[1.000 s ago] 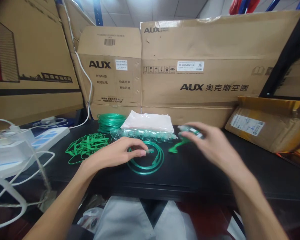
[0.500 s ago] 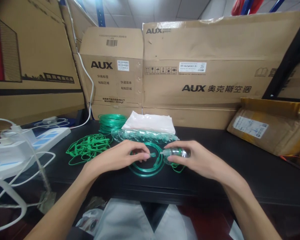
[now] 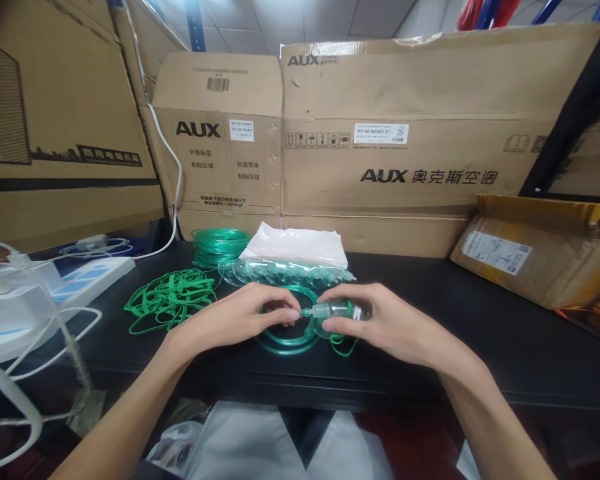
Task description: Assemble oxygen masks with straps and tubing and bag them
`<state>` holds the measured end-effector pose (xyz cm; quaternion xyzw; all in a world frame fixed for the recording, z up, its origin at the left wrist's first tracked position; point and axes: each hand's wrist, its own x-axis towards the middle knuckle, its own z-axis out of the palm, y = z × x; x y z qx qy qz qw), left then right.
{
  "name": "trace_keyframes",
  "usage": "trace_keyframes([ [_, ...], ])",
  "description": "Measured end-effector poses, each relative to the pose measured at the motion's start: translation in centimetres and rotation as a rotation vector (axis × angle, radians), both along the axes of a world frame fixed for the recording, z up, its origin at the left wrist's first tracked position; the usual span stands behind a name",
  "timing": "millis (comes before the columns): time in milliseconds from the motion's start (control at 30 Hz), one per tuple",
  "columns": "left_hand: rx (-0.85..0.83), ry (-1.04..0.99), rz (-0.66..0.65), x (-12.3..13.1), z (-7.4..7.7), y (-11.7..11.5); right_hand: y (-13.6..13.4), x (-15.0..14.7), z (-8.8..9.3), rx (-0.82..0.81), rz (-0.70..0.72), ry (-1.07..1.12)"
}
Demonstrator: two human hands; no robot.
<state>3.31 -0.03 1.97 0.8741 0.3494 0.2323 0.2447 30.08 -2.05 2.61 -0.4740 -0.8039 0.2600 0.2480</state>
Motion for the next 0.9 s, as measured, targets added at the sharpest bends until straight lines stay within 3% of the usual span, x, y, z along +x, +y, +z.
trace_keyframes([
  [467, 0.079, -0.052, -0.013, 0.51, -0.68, 0.39, 0.52, -0.28, -0.47, -0.004, -0.084, 0.004],
  [900, 0.021, -0.05, -0.022, 0.94, -0.35, -0.19, 0.51, -0.79, -0.56, 0.126, -0.013, 0.089],
])
